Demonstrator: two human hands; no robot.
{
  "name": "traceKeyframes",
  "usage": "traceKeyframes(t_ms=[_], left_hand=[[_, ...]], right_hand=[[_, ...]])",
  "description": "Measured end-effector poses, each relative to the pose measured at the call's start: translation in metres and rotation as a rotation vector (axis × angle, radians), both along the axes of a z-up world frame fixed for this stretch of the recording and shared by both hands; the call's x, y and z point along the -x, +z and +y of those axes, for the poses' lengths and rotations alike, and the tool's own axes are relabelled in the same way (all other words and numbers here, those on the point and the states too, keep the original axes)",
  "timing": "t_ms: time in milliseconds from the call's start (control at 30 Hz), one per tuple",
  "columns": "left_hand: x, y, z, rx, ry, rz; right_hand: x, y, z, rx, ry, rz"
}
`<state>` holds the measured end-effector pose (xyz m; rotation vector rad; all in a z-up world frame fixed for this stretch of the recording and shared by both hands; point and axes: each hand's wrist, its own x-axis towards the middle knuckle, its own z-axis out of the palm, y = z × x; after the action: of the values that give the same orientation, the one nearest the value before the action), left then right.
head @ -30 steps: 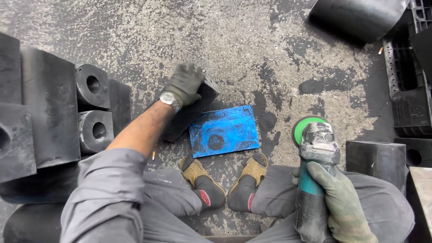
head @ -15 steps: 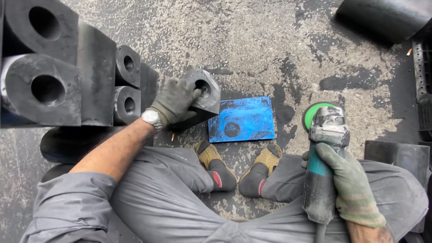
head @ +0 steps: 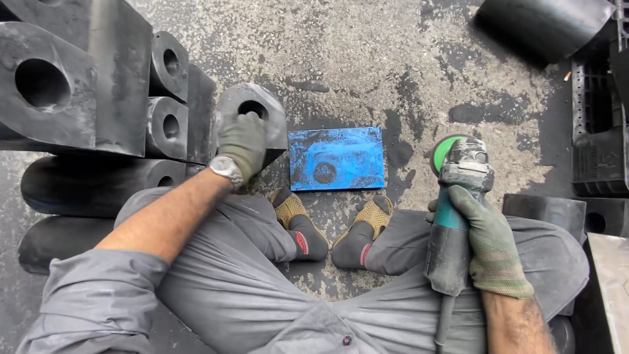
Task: Grinding and smoothing the edges of industrial rubber blocks using a hand-held angle grinder.
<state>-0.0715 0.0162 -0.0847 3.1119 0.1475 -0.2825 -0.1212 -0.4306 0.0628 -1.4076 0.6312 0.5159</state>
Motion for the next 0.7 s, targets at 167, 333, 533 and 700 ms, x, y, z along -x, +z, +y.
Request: traceKeyframes(t_ms=[167,333,533,700], left_hand=[[-0.006,0.074,-0.004,-0.138,-0.020,0.181],[-0.005,0.102,0.018,-0.012,0.132,0.322],[-0.003,0.084,0.053,0.082,0.248,0.128],[-0.003,0.132,0.008,0.136,0.211,0.111]], right_hand=[[-0.004,-0.002,0.005,0.016,0.028,-0.012],[-0.007,-0.006,0.011,0.043,0.081,-0.028],[-0.010,-0.013,0.006,0.004,0.087,-0.032],[-0.003,-0.005,0.012,-0.022,0.080,-0.048]])
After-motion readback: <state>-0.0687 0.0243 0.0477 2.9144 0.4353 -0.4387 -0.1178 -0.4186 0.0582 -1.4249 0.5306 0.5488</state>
